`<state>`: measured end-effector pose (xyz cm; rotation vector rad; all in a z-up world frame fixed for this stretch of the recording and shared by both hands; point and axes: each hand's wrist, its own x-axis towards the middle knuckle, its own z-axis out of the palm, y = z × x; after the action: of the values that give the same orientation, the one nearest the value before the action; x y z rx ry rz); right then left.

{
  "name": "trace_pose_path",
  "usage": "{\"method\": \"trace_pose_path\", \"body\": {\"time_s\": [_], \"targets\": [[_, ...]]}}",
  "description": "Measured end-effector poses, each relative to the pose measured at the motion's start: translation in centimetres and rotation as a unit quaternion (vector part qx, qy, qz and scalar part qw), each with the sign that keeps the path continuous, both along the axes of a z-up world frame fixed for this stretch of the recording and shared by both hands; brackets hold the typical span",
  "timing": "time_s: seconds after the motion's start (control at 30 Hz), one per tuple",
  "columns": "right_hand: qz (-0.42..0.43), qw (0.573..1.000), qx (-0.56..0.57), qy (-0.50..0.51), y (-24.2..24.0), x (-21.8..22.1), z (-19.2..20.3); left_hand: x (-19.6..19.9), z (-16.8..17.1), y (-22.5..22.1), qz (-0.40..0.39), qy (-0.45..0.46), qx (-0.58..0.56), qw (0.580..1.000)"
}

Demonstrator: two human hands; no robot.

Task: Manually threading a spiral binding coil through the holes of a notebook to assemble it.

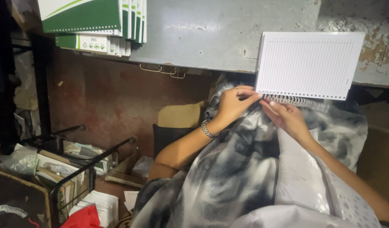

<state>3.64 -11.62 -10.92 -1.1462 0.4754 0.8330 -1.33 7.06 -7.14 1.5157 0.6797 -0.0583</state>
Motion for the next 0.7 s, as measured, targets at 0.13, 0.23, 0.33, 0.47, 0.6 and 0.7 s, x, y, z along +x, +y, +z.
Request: {"method": "trace_pose_path", "body": {"time_s": [0.13,0.23,0.33,0.47,0.6,0.7], "targets": [[0.009,1.000,0.007,0.016,1.9,-0.1,0.5,0.1,0.3,0.3,-0.015,0.005,0.020,1.000],[-0.061,0.997,0.030,0.024,1.3,-0.4,-2.1,0.1,0.0,0.2,-0.020,0.005,0.036,0.999],[-0.071,0.997,0.025,0.018,0.9,-0.4,-3.3,0.1,-0.4,0.1,-0.023,0.006,0.039,0.999],[-0.061,0.998,0.011,0.004,1.2,-0.5,-3.1,0.1,-0.8,0.2,-0.009,0.012,0.015,1.000],[-0.061,0.998,-0.015,-0.011,1.2,-0.6,-2.7,0.2,-0.4,0.2,-0.012,0.025,0.017,0.999],[-0.059,0.998,-0.013,-0.011,1.1,-0.5,-2.7,0.2,-0.6,0.3,-0.010,0.029,0.011,0.999]]}}
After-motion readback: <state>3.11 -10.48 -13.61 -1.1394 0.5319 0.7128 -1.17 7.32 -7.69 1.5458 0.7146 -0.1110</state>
